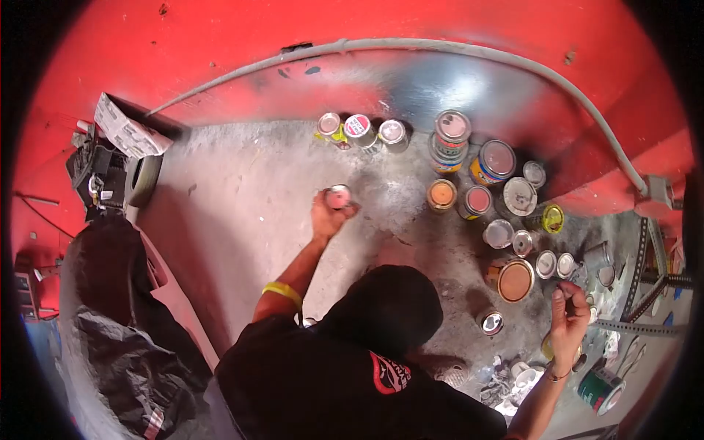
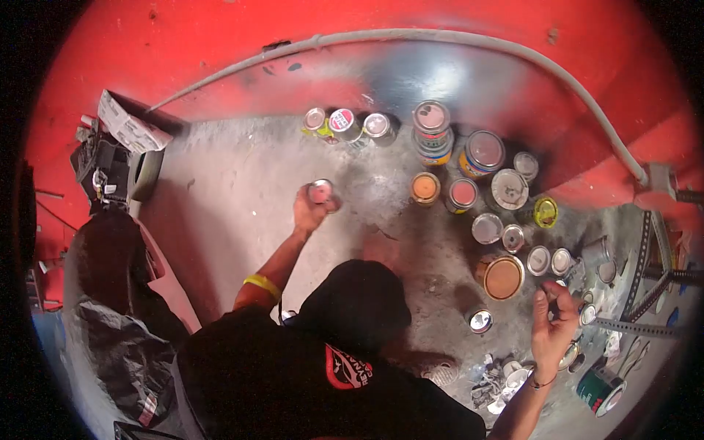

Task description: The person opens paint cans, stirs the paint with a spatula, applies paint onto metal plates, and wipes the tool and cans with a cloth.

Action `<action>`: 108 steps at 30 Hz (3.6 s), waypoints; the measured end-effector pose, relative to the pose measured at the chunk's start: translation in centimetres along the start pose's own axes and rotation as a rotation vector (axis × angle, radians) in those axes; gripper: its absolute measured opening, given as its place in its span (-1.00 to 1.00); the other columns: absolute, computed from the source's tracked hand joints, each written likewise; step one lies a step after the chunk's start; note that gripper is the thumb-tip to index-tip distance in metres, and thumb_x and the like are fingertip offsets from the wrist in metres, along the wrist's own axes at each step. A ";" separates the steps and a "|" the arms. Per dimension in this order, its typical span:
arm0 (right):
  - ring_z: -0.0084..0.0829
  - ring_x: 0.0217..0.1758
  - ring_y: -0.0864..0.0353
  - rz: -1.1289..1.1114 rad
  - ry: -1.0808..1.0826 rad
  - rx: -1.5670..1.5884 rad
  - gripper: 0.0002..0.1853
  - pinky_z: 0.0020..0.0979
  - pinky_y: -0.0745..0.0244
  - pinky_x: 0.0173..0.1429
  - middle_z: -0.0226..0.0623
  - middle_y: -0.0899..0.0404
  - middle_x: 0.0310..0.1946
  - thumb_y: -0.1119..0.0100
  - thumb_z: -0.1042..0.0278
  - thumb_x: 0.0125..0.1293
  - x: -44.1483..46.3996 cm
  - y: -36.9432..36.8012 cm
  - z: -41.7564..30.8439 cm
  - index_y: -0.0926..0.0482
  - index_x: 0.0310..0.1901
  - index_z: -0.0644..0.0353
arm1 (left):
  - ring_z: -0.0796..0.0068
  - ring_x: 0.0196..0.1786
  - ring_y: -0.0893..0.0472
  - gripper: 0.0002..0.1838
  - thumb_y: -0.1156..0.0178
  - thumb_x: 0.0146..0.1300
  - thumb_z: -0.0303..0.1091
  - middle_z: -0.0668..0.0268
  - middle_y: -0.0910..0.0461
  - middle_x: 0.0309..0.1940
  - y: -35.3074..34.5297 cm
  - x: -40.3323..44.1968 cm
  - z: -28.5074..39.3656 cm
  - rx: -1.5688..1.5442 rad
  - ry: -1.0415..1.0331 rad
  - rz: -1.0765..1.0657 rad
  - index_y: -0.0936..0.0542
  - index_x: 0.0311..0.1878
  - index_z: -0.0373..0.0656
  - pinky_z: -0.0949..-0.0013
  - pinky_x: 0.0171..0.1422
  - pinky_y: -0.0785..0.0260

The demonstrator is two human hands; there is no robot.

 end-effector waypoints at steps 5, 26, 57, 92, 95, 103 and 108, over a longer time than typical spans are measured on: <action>-0.51 -0.27 -0.56 -0.146 -0.007 -0.231 -0.80 -0.43 -0.47 -0.14 -0.25 -0.65 -0.29 -0.30 0.42 0.29 1.8 -3.9 -2.5 -0.60 -0.11 0.33 | -0.05 0.09 -0.59 -0.08 -0.58 -0.27 0.02 -0.09 -0.60 0.02 0.1 9.4 -13.3 0.117 0.204 0.242 -0.47 0.14 -0.34 0.08 0.18 -0.44; -0.36 -0.43 -0.58 -0.268 0.016 -0.365 -0.77 -0.37 -0.46 -0.30 -0.17 -0.58 -0.40 -0.33 0.54 0.19 2.4 -8.5 -4.7 -0.60 -0.10 0.27 | -0.05 0.14 -0.49 -0.26 -0.30 0.11 -0.42 -0.03 -0.36 0.20 -5.5 11.2 -0.5 -0.175 -0.163 0.370 -0.26 0.38 -0.28 0.08 0.25 -0.38; -0.15 -0.34 -0.63 -0.300 -0.003 -0.461 -0.71 -0.24 -0.49 -0.23 -0.10 -0.61 -0.35 -0.37 0.51 0.14 1.3 -7.6 -4.4 -0.60 -0.08 0.25 | -0.03 -0.07 -0.58 -0.66 -0.38 0.19 -0.23 0.01 -0.57 -0.11 -6.1 14.6 6.5 0.024 -0.579 0.141 -0.55 -0.09 -0.23 0.09 -0.01 -0.42; -0.12 -0.33 -0.62 -0.355 -0.005 -0.480 -0.73 -0.21 -0.48 -0.20 -0.10 -0.61 -0.34 -0.35 0.51 0.16 1.3 -8.8 -3.6 -0.59 -0.09 0.23 | 0.01 0.36 -0.33 0.17 -0.58 -0.10 -0.03 -0.22 -0.29 0.29 -3.4 15.0 -2.4 -0.222 -0.222 0.310 -0.09 0.37 -0.57 0.13 0.43 -0.20; -0.13 -0.33 -0.61 -0.370 -0.001 -0.460 -0.73 -0.22 -0.49 -0.20 -0.10 -0.61 -0.34 -0.35 0.51 0.16 1.4 -9.2 -3.5 -0.60 -0.09 0.24 | 0.13 0.30 -0.43 0.19 -0.62 -0.17 -0.05 -0.11 -0.39 0.26 -2.7 19.1 -0.9 -0.179 -0.209 0.156 -0.14 0.40 -0.49 0.20 0.38 -0.28; -0.15 -0.30 -0.63 -0.370 -0.036 -0.477 -0.71 -0.22 -0.50 -0.17 -0.11 -0.61 -0.33 -0.37 0.52 0.13 1.3 -9.0 -3.4 -0.60 -0.09 0.24 | 0.28 0.18 -0.53 0.08 -0.68 -0.33 -0.17 0.01 -0.48 0.18 -4.8 21.7 -0.8 -0.456 -0.021 0.057 -0.29 0.27 -0.38 0.29 0.27 -0.38; -0.14 -0.30 -0.63 -0.378 0.031 -0.478 -0.70 -0.21 -0.50 -0.17 -0.10 -0.61 -0.33 -0.36 0.52 0.12 1.3 -9.3 -3.6 -0.59 -0.07 0.24 | 0.28 0.12 -0.51 0.02 -0.67 -0.24 -0.13 -0.02 -0.44 0.13 -5.8 20.9 -1.3 -0.298 0.052 0.302 -0.25 0.20 -0.40 0.32 0.23 -0.38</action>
Point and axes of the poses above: each hand's wrist, its own x-axis towards the middle knuckle, its own y-axis out of the back of the hand, z = x × y, the point moved 5 cm from there along x, towards the middle knuckle
